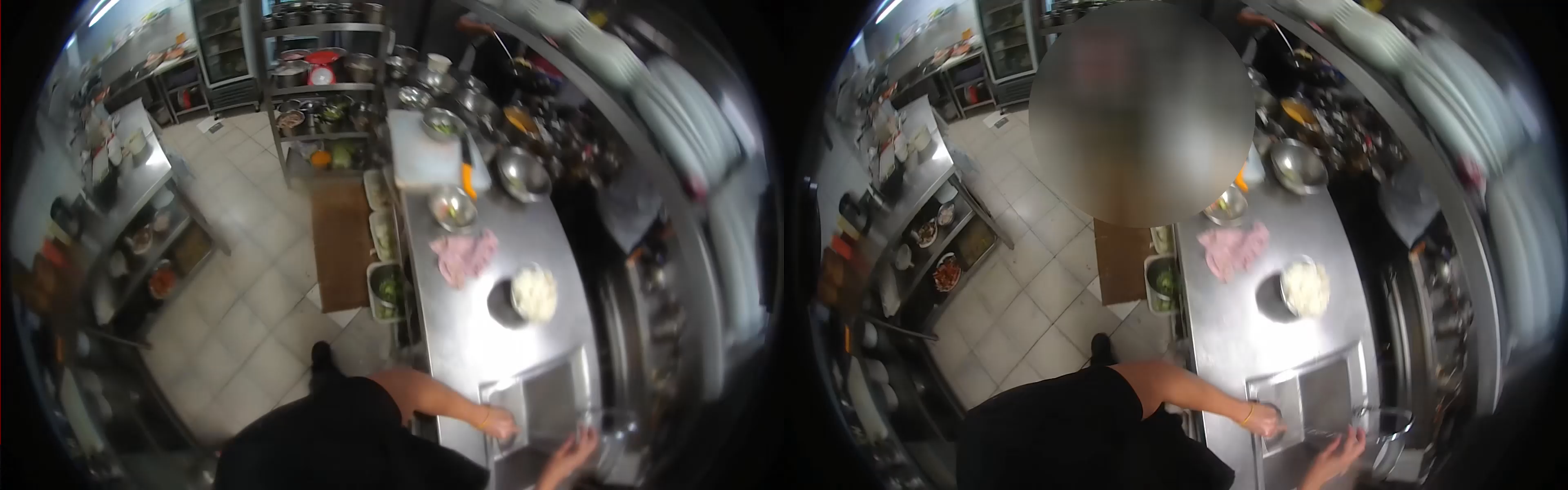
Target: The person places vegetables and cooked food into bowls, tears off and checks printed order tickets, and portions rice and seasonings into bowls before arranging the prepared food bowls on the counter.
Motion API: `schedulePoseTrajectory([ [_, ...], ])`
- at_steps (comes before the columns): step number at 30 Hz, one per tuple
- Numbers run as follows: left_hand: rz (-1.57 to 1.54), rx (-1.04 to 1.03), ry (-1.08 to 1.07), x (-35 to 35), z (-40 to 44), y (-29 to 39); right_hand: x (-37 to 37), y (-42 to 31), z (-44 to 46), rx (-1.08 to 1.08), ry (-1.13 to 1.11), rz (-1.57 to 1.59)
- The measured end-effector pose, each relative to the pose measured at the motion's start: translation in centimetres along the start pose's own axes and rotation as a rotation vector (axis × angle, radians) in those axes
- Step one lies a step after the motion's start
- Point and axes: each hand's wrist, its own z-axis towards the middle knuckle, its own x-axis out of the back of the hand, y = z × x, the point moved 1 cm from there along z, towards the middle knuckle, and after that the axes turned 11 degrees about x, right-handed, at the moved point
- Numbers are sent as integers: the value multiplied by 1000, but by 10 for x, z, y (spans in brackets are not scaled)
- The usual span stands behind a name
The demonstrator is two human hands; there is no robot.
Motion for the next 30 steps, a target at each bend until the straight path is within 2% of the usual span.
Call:
schedulePoseTrajectory([
  [1, 30, -7, 36, 36, -6, -14, -1, -18, 24, 139, 179, -99],
  [3, -86, 125, 322, 117, -37, -26, 16, -81, 60, 172, 155, -243],
  [4, 7, 232, 247, 164, -59, -39, 13, -106, 69, 194, 151, -236],
  [5, -48, 320, 373, 215, -85, -52, 2, -129, 78, 76, 129, -136],
  [6, -153, 438, 491, 238, -118, -79, -15, -154, 91, -44, 114, -30],
  [7, -68, 545, 574, 265, -155, -107, -35, -181, 102, -34, 122, -5],
  [8, -320, 788, 606, 298, -203, -130, -57, -206, 108, -143, -27, 126],
  [9, -313, 925, 782, 335, -252, -146, -82, -229, 115, -255, -176, 257],
  [10, -764, 1422, 637, 376, -301, -153, -121, -236, 108, -189, -294, 314],
  [11, -625, 1277, 949, 380, -359, -178, -158, -244, 105, -113, -409, 371],
  [12, -503, 1354, 1016, 389, -417, -196, -148, -322, 153, -64, -394, 457],
  [13, -623, 1463, 1083, 404, -467, -198, -131, -400, 200, -18, -385, 540],
  [14, -674, 1554, 1185, 428, -503, -193, -189, -380, 192, 190, -426, 361],
  [15, -723, 1647, 1294, 451, -532, -185, -232, -385, 216, 199, -427, 391],
  [17, -904, 1607, 1614, 492, -577, -172, -300, -410, 261, 145, -384, 765],
  [19, -838, 1567, 1734, 512, -620, -167, -315, -480, 344, 364, -386, 790],
  [21, -779, 1514, 1851, 524, -647, -160, -362, -537, 416, 429, -393, 901],
  [23, -796, 1413, 2113, 540, -659, -159, -398, -607, 494, 688, -308, 887],
  [24, -751, 1368, 2188, 553, -655, -157, -410, -647, 531, 797, -236, 928],
  [25, -712, 1327, 2249, 565, -651, -156, -410, -695, 563, 754, -264, 1108],
  [27, -653, 1237, 2364, 574, -666, -168, -424, -779, 627, 904, -99, 1096],
  [29, -633, 1313, 2397, 595, -666, -172, -441, -855, 684, 1085, 53, 1030],
  [30, -567, 1270, 2446, 606, -666, -174, -438, -891, 704, 982, -73, 1069],
])
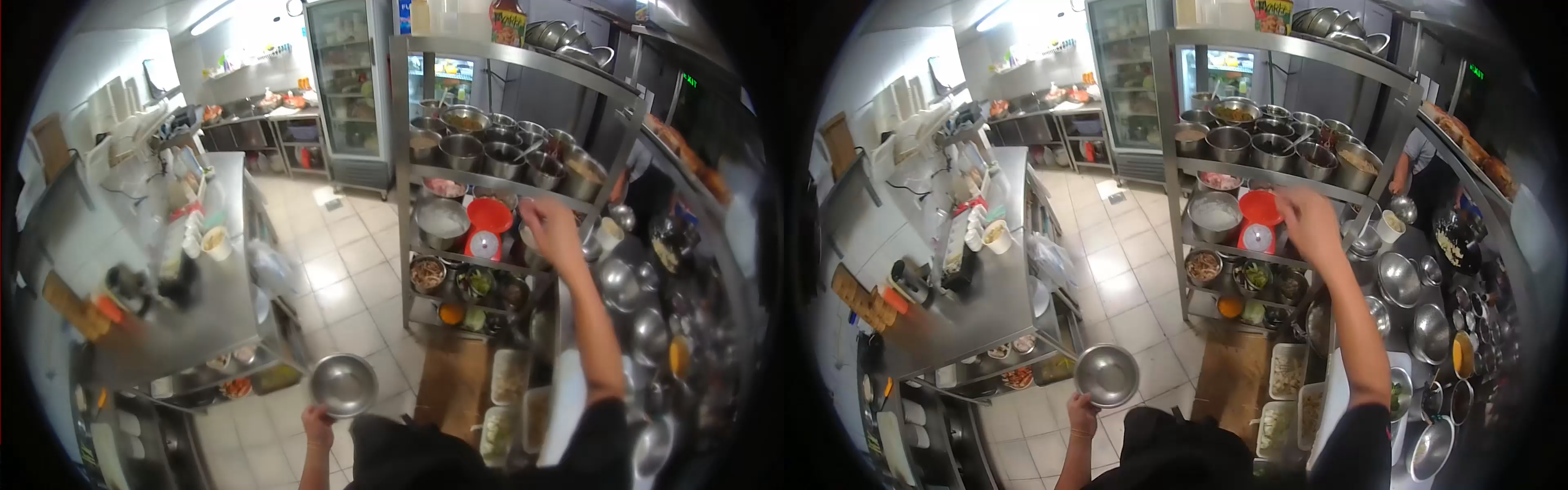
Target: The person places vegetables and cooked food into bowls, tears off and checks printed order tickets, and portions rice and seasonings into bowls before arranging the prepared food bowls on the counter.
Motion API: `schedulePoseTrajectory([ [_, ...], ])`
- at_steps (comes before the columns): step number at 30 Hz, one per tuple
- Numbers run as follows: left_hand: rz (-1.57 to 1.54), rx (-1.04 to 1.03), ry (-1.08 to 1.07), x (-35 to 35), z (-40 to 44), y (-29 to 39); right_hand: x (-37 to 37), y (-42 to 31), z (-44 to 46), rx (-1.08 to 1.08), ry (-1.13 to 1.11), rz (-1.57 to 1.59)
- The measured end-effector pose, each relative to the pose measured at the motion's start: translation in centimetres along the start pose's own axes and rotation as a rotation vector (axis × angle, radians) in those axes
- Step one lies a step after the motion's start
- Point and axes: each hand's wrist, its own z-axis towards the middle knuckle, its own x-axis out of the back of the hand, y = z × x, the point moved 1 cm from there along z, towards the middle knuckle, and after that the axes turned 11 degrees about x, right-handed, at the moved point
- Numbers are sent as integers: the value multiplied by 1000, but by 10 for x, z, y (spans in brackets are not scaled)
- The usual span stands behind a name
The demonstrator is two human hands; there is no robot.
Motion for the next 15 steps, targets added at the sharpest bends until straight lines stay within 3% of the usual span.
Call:
schedulePoseTrajectory([
  [6, -145, -58, 27, -53, 65, 36, -103, 143, 170, -4, -55, -369],
  [12, -63, -145, -77, -127, 214, 123, -181, 275, 256, -137, -414, -786],
  [15, -34, -133, -147, -190, 279, 182, -198, 300, 272, -297, -607, -677],
])
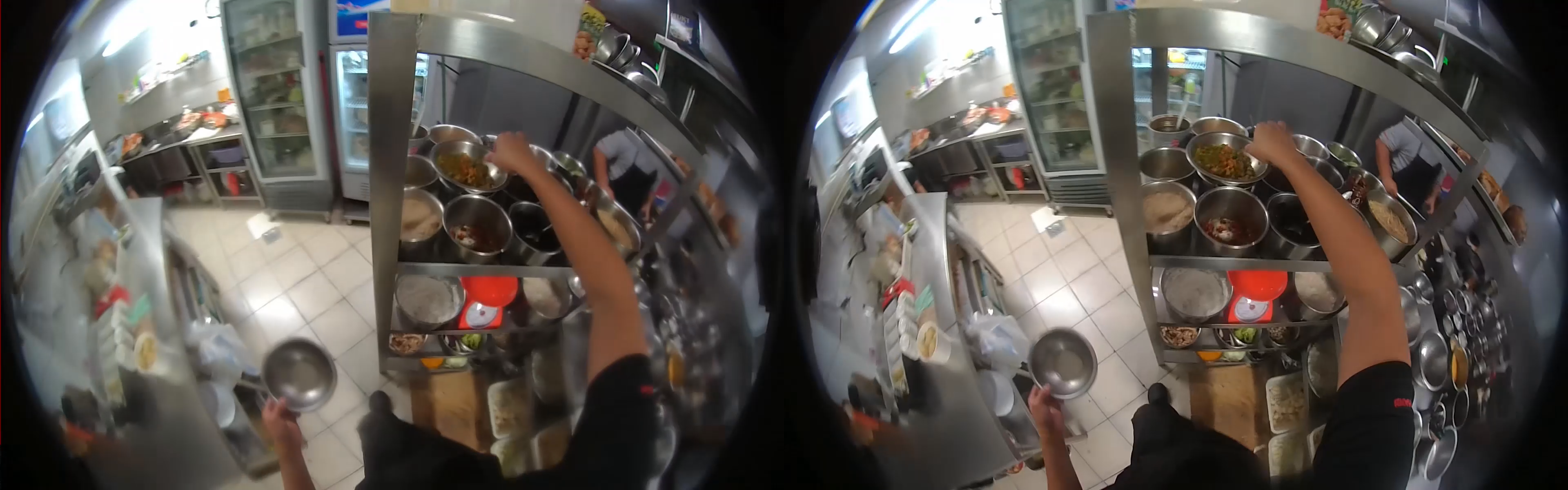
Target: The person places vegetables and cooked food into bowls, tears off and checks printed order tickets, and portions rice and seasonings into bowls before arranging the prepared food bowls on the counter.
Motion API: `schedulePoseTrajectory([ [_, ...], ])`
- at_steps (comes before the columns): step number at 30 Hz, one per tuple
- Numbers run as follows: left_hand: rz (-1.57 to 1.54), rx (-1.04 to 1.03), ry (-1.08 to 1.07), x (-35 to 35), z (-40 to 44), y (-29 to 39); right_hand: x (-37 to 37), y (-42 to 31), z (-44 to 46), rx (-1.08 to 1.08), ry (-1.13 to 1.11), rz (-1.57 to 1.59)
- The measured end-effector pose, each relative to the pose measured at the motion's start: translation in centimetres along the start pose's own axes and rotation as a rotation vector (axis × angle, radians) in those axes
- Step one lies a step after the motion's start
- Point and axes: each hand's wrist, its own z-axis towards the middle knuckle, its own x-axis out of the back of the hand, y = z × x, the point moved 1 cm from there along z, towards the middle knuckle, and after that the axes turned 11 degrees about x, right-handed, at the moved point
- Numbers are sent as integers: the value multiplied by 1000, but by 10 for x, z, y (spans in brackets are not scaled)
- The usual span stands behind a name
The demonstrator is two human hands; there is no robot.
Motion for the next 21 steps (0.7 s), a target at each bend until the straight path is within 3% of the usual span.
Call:
schedulePoseTrajectory([
  [2, 24, 25, -90, -22, 64, 19, -16, 18, 17, -55, 29, -3],
  [4, 43, 57, -199, -54, 117, 39, -19, 30, 18, -90, -84, 332],
  [6, 138, 101, -341, -88, 152, 60, -21, 39, 13, -64, -15, 409],
  [8, 155, 115, -363, -124, 171, 73, 2, 36, 9, -44, 169, 561],
  [9, 162, 129, -381, -140, 177, 75, 21, 30, 6, -174, 78, 768],
  [13, 37, 173, -409, -156, 191, 66, 4, 112, 22, -306, 194, 803],
  [16, -15, 161, -393, -157, 191, 63, -12, 172, 35, -545, 715, 1247],
  [19, 28, 159, -379, -151, 182, 78, -35, 225, 28, -689, 836, 1211],
  [21, 45, 130, -353, -149, 177, 90, -47, 251, 24, -762, 606, 906],
])
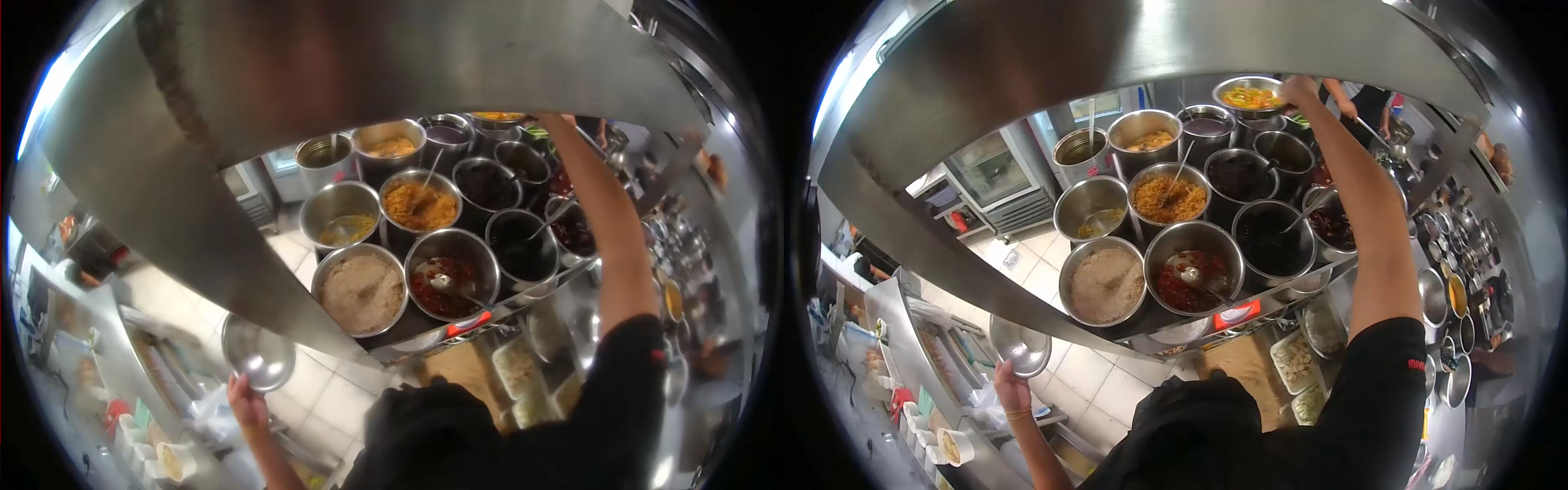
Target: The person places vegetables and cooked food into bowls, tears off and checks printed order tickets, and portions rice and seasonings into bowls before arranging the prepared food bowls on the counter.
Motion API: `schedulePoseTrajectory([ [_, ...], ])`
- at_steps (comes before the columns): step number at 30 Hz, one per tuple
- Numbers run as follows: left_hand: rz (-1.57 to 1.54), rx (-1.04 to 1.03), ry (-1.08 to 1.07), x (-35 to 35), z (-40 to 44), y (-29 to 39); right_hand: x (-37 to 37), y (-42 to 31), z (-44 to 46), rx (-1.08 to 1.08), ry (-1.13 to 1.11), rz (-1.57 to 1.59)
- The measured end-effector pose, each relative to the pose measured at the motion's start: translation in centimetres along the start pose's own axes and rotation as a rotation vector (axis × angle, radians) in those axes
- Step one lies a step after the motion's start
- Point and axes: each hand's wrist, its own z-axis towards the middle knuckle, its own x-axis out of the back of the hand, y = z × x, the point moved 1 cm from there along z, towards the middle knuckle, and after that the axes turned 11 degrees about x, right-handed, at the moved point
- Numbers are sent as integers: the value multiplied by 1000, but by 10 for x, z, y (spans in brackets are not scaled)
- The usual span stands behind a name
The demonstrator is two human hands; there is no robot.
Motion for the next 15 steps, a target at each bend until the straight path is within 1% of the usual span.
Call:
schedulePoseTrajectory([
  [1, 9, -11, 19, 0, -4, 4, 3, 10, 10, 20, -88, -300],
  [3, 3, -20, 39, 0, -7, 12, -2, -7, 4, 161, -298, -906],
  [4, 10, -24, 63, -1, -8, 16, -13, -16, -1, 319, -389, -975],
  [5, 16, -29, 88, -1, -7, 21, -23, -37, -23, 493, -488, -897],
  [6, 28, -63, 26, 7, 0, 26, -31, -78, -70, 687, -619, -772],
  [7, 111, -83, 88, -39, -9, 42, -39, -121, -120, 865, -763, -633],
  [8, 219, -15, -35, -43, 5, 68, -54, -143, -175, 1220, -814, -395],
  [9, 227, -25, 36, -86, 0, 80, -65, -143, -187, 1397, -950, -543],
  [10, 224, -51, 5, -81, 17, 88, -73, -137, -198, 1449, -966, -601],
  [11, 259, -45, -62, -96, 24, 95, -78, -132, -207, 1498, -975, -663],
  [12, 291, -40, -135, -112, 33, 102, -80, -133, -211, 1499, -973, -656],
  [14, 312, -7, -206, -139, 56, 106, -79, -138, -213, 1635, -877, -732],
  [15, 390, 19, -207, -149, 70, 109, -81, -135, -210, 1643, -875, -728],
])
